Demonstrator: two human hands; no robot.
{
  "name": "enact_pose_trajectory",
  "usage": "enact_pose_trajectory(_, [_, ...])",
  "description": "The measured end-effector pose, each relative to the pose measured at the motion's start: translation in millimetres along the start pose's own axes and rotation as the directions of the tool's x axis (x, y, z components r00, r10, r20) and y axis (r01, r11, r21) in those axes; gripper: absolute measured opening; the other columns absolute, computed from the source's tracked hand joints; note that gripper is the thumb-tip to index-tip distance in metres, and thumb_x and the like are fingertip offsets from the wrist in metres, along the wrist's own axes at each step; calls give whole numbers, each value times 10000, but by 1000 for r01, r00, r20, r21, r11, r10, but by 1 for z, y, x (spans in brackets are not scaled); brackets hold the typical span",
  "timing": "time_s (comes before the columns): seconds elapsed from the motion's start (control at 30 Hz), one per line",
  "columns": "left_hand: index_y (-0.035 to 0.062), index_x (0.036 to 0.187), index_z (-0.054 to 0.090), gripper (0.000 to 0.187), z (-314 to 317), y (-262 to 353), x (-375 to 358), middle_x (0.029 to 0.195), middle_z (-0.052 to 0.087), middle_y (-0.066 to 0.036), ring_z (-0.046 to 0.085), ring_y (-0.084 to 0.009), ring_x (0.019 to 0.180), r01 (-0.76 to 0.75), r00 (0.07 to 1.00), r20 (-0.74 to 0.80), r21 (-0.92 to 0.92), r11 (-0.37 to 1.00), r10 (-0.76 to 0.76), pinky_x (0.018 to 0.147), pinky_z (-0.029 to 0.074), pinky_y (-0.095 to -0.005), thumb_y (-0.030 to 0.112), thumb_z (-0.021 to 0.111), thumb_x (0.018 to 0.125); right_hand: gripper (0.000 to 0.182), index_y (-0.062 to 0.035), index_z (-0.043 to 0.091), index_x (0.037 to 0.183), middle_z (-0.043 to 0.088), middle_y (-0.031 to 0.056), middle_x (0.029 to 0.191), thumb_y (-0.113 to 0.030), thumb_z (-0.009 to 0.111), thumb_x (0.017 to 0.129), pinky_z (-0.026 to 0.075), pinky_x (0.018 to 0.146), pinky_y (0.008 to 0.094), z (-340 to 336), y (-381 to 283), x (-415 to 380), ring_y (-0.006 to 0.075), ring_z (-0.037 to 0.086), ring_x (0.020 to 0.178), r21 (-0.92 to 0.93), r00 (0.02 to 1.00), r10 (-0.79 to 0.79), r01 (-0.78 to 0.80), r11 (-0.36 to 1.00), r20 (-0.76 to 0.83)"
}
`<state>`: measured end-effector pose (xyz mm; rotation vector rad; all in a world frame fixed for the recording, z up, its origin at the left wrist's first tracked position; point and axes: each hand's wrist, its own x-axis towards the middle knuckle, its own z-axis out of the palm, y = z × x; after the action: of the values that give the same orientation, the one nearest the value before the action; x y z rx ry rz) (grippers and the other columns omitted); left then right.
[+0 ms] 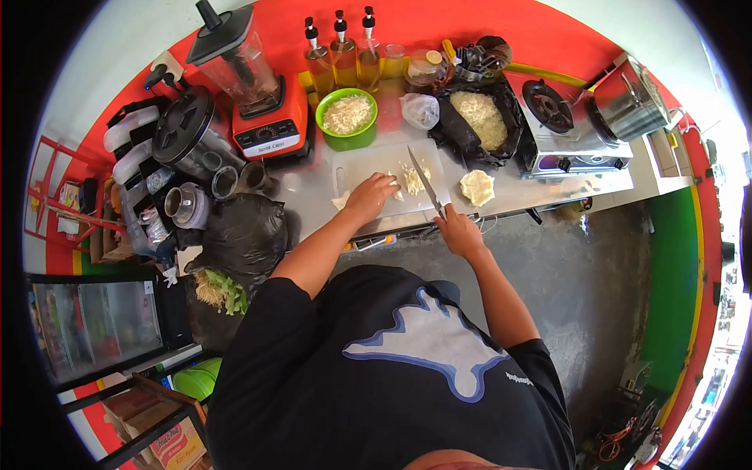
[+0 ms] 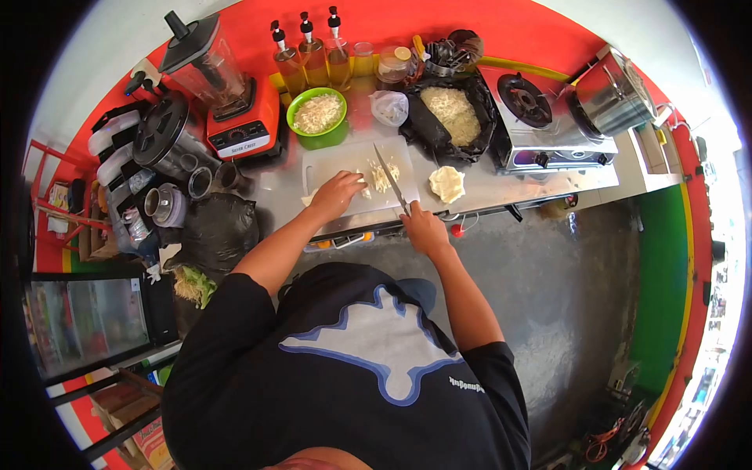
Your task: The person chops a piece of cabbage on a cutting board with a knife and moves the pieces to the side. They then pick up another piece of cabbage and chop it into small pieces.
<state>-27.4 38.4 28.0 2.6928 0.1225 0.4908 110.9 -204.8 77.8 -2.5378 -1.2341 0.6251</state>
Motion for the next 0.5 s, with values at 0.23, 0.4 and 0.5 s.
enact_pose_trajectory(0.23, [80, 1041, 698, 211, -3, -5, 4, 1033, 665, -54, 578, -265, 1053, 1, 989, 143, 148, 989, -22, 911, 476, -398, 122, 674, 835, 368, -20, 464, 1118, 690, 279, 919, -375, 501, 1030, 501, 774, 583, -23, 6, -4, 492, 659, 875, 6, 1000, 9, -9, 1000, -1])
enact_pose_trajectory(0.4, [82, 998, 682, 192, 0, -2, -11, 1010, 667, -64, 595, -278, 1000, 97, 980, 159, 122, 988, -116, 865, 479, -412, 175, 721, 834, 369, -20, 476, 1122, 687, 278, 952, -378, 493, 1035, 506, 784, 574, -14, -4, 4, 489, 656, 908, -26, 998, -40, 42, 999, 48])
enact_pose_trajectory(0.5, [74, 1033, 686, 217, -3, 5, -13, 992, 654, -90, 602, -303, 977, 157, 978, 133, 39, 987, -161, 864, 486, -423, 174, 713, 841, 376, -23, 487, 1128, 691, 269, 971, -387, 489, 1035, 516, 805, 562, -1, -11, 16, 480, 661, 926, -57, 992, -105, 109, 992, 73])
